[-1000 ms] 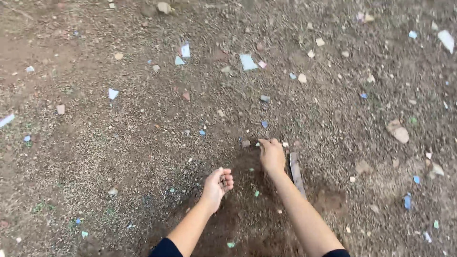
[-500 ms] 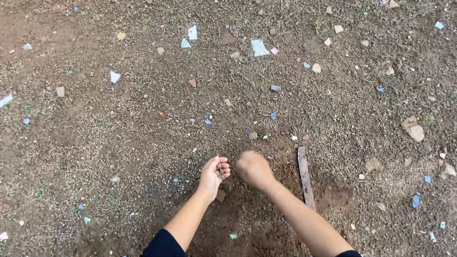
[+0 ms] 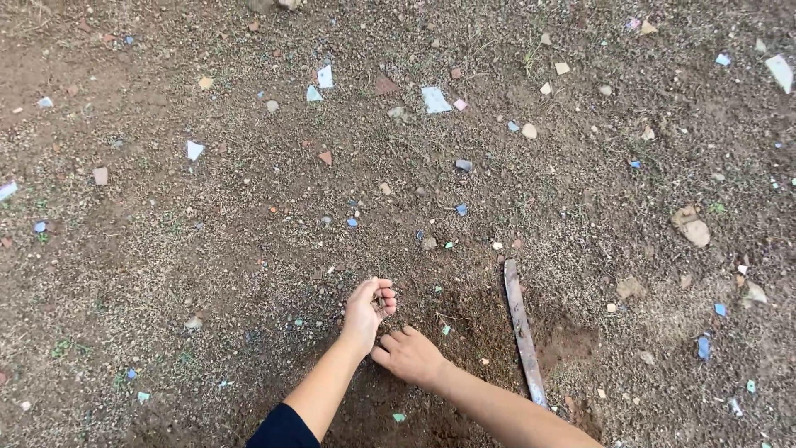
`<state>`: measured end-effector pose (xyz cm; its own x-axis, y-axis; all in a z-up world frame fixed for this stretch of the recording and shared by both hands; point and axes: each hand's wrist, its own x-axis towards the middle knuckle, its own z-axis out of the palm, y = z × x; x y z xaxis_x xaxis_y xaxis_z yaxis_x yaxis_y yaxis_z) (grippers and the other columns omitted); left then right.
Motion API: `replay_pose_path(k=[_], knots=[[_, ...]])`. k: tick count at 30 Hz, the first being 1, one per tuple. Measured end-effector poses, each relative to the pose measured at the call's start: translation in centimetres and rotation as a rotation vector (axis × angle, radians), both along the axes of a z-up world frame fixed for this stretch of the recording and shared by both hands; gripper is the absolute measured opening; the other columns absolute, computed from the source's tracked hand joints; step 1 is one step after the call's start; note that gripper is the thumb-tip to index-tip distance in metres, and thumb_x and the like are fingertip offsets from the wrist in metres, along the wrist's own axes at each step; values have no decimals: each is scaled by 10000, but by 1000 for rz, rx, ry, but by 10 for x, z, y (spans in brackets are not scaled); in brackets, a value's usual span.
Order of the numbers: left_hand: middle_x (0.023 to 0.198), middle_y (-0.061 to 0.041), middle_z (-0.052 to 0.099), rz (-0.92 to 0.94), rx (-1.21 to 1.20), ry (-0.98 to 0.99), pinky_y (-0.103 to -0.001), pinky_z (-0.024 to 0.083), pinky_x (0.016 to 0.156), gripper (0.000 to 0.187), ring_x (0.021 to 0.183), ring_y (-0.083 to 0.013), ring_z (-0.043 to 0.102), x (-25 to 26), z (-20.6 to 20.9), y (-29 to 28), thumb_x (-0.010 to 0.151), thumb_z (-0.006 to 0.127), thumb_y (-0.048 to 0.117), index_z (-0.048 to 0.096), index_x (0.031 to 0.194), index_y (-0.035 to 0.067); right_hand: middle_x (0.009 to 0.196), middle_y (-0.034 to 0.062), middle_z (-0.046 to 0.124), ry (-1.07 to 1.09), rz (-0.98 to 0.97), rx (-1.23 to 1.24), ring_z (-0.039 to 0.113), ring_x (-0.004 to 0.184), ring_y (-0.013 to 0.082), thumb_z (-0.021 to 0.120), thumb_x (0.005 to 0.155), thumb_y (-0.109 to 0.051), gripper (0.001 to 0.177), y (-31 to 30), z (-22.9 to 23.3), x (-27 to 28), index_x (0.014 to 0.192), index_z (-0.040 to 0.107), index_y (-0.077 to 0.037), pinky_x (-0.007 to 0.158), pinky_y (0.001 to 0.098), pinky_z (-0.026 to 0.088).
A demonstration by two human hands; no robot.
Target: Digging and clearing a patch of soil using a machete.
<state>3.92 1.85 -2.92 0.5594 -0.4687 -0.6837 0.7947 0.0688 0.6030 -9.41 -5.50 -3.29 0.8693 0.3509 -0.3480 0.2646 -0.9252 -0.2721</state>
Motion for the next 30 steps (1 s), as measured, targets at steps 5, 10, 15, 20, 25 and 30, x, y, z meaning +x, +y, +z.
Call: replay_pose_path(k=[5,10,15,20,25,30], knots=[[879,-58,628,-59,44,-42,-329,550,708,326,776,-159,606,2,9,-3,1053,427,263,658,1056,32,1013,114,652,231,-276,357,664,881,255,660,846,-40,285,28,2,-54,1129,677,-73,781,406,548],[853,-50,616,-63,11,-42,-335,553,703,307,755,-163,606,9,7,-4,1057,450,258,649,1033,26,969,40,703,-188,-297,722,675,874,189,663,892,-143,113,-92,124,-17,1004,678,-128,856,462,476],[824,-47,614,-42,-62,-19,-335,540,681,303,733,-170,605,5,-8,-7,1061,455,258,633,1020,16,884,33,682,-259,-794,1284,636,791,158,644,986,-174,104,-220,132,18,905,632,-111,747,445,429],[771,-72,596,-40,-200,-167,-347,506,606,330,662,-200,579,22,-12,-41,1063,460,305,649,1035,36,1079,103,727,265,-1850,1142,691,920,208,639,990,-271,260,-143,13,44,1197,697,-125,931,447,548],[870,-74,669,-19,-135,15,-337,576,747,343,789,-185,656,-25,-37,-16,1046,466,297,659,1065,14,1052,121,741,-389,-1177,356,695,1002,300,695,948,-194,174,-114,-49,17,1070,797,-122,894,404,544],[884,-59,664,-73,-27,68,-344,571,738,328,795,-179,650,-32,-30,-15,1046,463,313,647,1052,41,1088,139,647,-296,-1120,172,629,996,329,655,941,-159,294,-125,1,47,1224,731,-187,825,441,531]])
